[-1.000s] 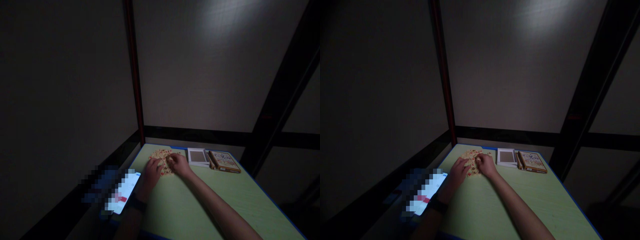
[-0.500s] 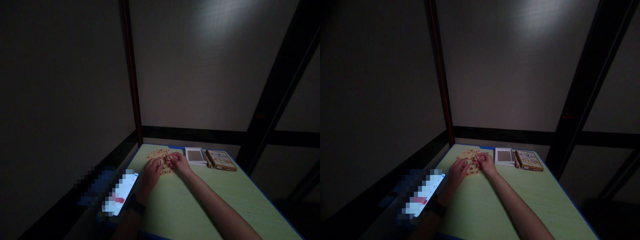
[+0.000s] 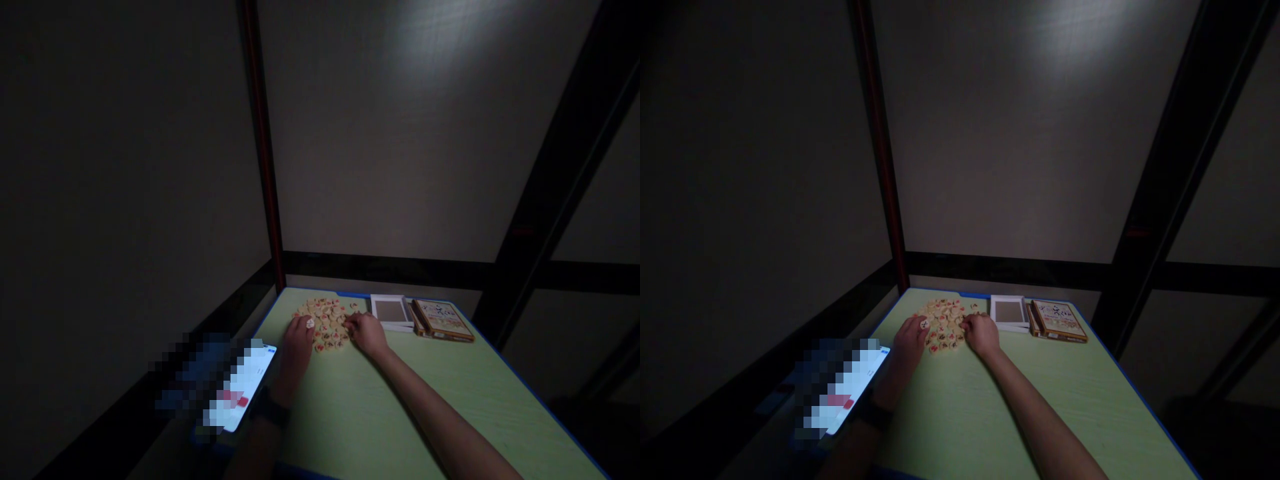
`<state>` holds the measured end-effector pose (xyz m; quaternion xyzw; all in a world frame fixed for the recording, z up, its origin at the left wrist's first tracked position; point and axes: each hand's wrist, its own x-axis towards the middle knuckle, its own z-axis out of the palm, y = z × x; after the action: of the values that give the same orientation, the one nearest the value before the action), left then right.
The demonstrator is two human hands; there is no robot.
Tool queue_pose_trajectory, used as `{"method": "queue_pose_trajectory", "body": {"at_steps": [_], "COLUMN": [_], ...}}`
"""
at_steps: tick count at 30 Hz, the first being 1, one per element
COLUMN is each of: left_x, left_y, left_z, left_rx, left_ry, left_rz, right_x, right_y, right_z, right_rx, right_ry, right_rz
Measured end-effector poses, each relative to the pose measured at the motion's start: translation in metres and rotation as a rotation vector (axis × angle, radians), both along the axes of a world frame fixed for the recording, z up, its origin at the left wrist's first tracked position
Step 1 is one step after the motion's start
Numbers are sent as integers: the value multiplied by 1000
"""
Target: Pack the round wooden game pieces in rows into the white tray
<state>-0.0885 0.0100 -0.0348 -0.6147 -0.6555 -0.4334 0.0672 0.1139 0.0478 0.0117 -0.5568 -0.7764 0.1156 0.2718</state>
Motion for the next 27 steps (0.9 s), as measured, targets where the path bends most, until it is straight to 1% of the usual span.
{"method": "queue_pose_trajectory", "body": {"at_steps": [5, 8, 10, 15, 18, 21, 27], "left_x": [-1, -2, -4, -5, -4, -3, -6], "left_y": [0, -1, -2, 0, 4, 9, 14], "left_z": [-2, 3, 13, 50, 63, 64, 57], "left_rx": [19, -28, -93, -348, -451, -483, -487], "left_ry": [-10, -18, -15, 36, 82, 97, 90], "left_rz": [10, 9, 1, -60, -100, -134, -153], "right_x": [-2, -3, -5, -9, -9, -9, -10], "right_y": [-2, -4, -6, -9, -10, -11, -9], "right_z": [2, 4, 6, 5, 4, 2, -1], "right_rx": [32, 60, 96, 175, 191, 184, 204], "right_ry": [-104, -129, -142, -137, -139, -155, -139], "right_rz": [14, 28, 37, 70, 84, 100, 126]}}
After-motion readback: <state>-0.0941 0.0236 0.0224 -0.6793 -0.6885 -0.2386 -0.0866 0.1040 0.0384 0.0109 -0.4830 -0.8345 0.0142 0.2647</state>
